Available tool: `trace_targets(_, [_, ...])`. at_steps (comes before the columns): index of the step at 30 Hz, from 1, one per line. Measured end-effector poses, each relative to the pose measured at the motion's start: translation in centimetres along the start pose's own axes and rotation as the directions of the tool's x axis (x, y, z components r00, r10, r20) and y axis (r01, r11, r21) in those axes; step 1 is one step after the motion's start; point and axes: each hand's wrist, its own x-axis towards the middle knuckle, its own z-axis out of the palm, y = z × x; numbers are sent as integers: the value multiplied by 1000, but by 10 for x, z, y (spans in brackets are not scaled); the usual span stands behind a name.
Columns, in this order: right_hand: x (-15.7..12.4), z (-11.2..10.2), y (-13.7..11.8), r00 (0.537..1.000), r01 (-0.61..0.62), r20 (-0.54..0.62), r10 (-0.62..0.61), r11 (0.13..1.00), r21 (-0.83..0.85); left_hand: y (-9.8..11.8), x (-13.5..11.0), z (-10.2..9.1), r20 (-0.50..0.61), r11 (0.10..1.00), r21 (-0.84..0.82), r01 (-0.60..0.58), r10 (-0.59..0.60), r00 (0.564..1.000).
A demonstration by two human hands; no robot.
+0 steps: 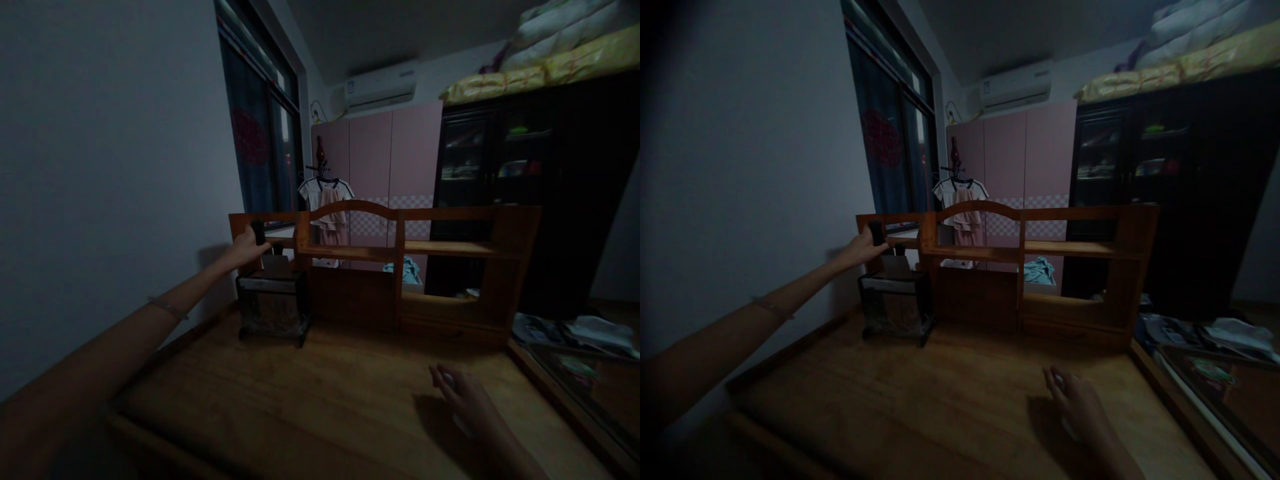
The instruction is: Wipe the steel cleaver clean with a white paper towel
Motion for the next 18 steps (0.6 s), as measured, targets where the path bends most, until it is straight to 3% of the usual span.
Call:
trace_targets(6, [2,4,10,989,6,145,-12,999,37,-4,-17,25,46,999,-2,35,-34,998])
trace_targets(18, [1,2,6,993,22,117,-28,999,47,-9,-45,51,96,998,-31,61,-58,994])
